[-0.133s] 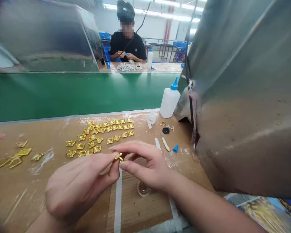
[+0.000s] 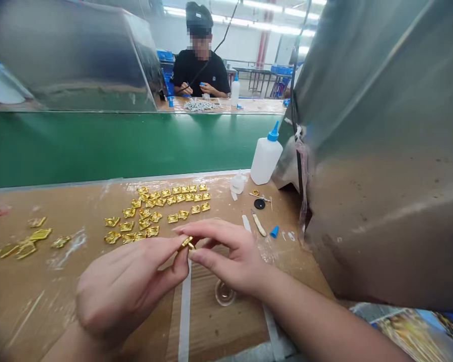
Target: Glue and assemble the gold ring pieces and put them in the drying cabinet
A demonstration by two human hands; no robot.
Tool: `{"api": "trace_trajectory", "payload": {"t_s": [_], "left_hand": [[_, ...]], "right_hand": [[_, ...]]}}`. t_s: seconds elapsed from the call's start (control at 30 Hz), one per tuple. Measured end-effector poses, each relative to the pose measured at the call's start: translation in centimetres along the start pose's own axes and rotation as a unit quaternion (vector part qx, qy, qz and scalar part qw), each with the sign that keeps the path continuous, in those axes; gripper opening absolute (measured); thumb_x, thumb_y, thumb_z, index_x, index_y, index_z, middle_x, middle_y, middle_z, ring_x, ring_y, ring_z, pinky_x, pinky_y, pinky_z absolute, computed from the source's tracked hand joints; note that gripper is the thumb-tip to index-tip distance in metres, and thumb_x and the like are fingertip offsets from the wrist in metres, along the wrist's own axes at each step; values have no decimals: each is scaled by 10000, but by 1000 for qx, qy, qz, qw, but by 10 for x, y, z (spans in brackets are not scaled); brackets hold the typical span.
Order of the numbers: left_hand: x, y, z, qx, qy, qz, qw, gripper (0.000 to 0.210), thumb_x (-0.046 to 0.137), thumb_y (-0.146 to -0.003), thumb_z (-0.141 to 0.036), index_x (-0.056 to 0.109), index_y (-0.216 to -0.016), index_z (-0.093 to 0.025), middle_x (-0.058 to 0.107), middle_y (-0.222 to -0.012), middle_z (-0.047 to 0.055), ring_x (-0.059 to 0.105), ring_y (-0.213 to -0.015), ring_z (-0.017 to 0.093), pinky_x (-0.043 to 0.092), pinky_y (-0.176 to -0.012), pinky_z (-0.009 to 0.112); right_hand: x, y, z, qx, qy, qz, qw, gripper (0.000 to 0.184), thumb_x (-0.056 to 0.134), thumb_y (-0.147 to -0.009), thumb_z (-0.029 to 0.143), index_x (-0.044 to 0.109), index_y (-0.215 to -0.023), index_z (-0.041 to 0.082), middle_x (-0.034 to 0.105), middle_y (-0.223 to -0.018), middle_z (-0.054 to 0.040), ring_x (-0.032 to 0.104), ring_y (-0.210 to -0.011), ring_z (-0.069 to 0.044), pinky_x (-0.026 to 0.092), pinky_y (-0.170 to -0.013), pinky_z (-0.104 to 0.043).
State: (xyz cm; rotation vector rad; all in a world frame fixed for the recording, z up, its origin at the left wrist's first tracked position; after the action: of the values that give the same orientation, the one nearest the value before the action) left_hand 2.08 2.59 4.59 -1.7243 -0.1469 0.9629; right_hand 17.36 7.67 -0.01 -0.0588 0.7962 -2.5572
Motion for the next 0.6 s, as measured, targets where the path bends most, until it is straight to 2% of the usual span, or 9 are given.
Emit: {"api": "trace_trajectory", "payload": {"t_s": [0.23,0.6], "left_hand": [[2,2,3,-38,26,-2,999,134,700,-964,-9,739,-1074,-74,802,-917,47,773,-843,144,573,-855,249],[3,3,0,-37,-4,2,999,149,682,-952,-3,736,-1054,-97,791,-860,14,768,-775,151,598,-801,273]], "right_hand": [[-1,-1,1,-5,27,-8,1000,414,725,-1023,210,720,-1418,335,789,-1358,-46,750,-1217,-149,672,-911,-252],[0,1,3,-15,41,1,999,401,714,-1036,242,715,-1427,329,796,-1342,-49,754,-1205,-146,671,-902,-244]]}}
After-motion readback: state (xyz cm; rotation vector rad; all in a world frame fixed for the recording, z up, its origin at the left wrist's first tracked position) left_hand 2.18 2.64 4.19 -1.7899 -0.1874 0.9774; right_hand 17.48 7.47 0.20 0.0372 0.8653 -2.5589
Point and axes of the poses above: each hand's wrist, its own y-axis away from the middle knuckle, its own x-axis out of the palm, z = x × y, the point moved 6 cm from there along -y, towards the middle knuckle
